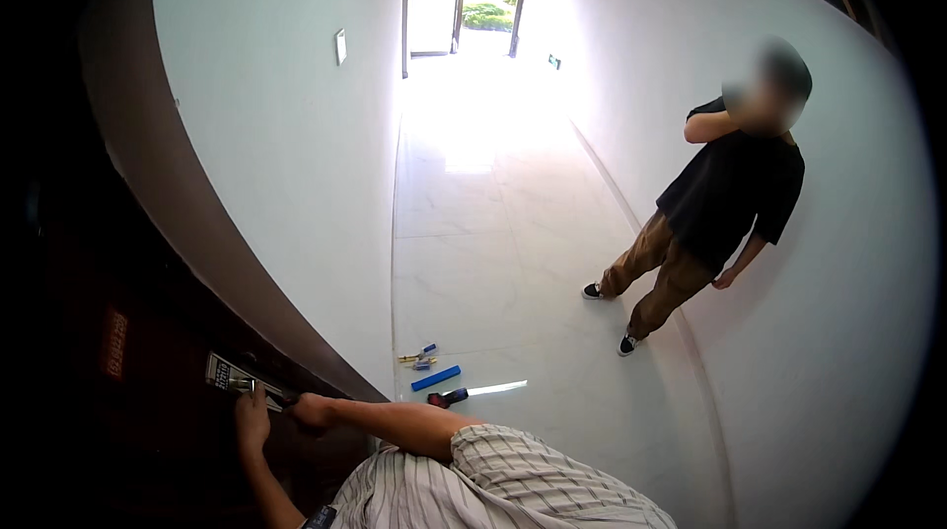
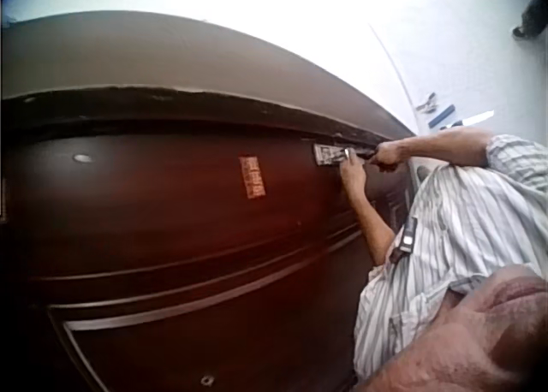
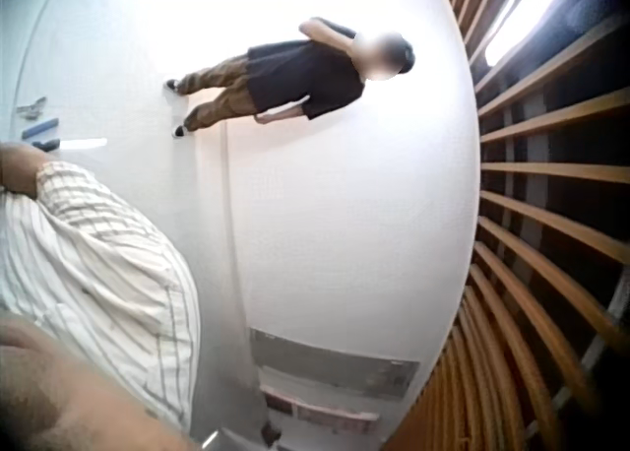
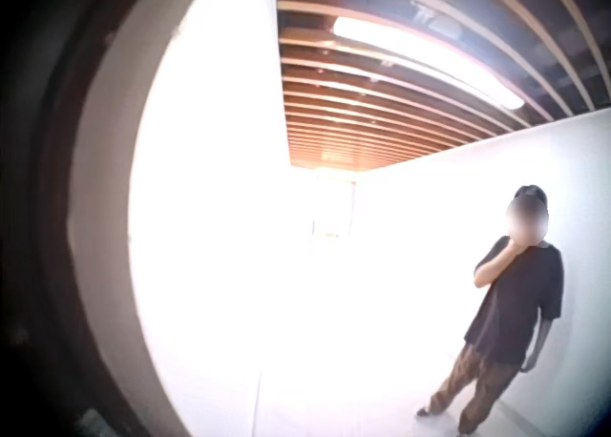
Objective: The person uses pliers and a screwdriver to manipulate the handle and lock mechanism of a door. They remove the handle, adjust internal components, and reassemble the lock while another person stands nearby.
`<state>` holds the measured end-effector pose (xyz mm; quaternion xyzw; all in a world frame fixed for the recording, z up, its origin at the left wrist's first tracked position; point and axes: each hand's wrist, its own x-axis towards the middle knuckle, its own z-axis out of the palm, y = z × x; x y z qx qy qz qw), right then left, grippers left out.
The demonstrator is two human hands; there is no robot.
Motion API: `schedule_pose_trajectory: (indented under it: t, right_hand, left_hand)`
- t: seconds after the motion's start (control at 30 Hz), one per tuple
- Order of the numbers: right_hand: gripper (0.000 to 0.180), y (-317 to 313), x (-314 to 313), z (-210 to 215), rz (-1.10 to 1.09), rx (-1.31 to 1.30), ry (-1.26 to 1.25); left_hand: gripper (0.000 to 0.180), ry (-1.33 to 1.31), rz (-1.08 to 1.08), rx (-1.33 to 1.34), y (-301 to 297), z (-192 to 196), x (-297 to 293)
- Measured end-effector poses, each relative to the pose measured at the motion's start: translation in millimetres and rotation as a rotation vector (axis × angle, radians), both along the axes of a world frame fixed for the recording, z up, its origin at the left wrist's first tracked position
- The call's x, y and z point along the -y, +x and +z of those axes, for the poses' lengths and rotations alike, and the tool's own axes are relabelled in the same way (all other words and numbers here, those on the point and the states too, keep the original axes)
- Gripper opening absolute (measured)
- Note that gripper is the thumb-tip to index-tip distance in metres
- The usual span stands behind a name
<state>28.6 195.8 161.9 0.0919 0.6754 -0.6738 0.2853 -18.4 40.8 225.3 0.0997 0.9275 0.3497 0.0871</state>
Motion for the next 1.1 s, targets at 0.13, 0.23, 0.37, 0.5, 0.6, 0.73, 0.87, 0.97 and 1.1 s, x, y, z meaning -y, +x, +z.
schedule_pose_trajectory:
  t: [0.13, 0.23, 0.37, 0.5, 0.6, 0.73, 0.87, 0.97, 1.1]
  right_hand:
    - [0.041, 4, -10, 12, 0.017, 0.122, -0.165]
    - [0.041, 1, -11, 8, 0.017, 0.151, -0.272]
    - [0.039, -1, -10, -3, 0.023, 0.156, -0.317]
    - [0.037, 0, -9, 3, 0.001, 0.200, -0.355]
    - [0.037, 0, -9, 5, -0.016, 0.219, -0.362]
    - [0.037, 3, -11, 7, 0.000, 0.218, -0.374]
    - [0.037, 4, -14, 14, 0.012, 0.218, -0.355]
    - [0.036, 4, -15, 14, 0.012, 0.211, -0.354]
    - [0.035, 2, -14, 7, 0.010, 0.212, -0.370]
  left_hand:
    - [0.051, 0.001, -0.003, -0.005, 10, 20, -11]
    - [0.051, 0.002, -0.012, -0.036, 10, 19, -11]
    - [0.052, -0.018, -0.007, -0.080, 10, 19, -12]
    - [0.053, -0.008, 0.017, -0.097, 3, 2, -4]
    - [0.052, 0.028, -0.004, -0.092, 6, 9, -7]
    - [0.052, 0.011, 0.026, -0.064, 7, 9, -7]
    - [0.054, 0.009, 0.033, -0.053, 6, 6, -6]
    - [0.054, 0.000, 0.014, -0.055, 6, 8, -7]
    - [0.055, -0.017, 0.015, -0.070, 6, 9, -8]
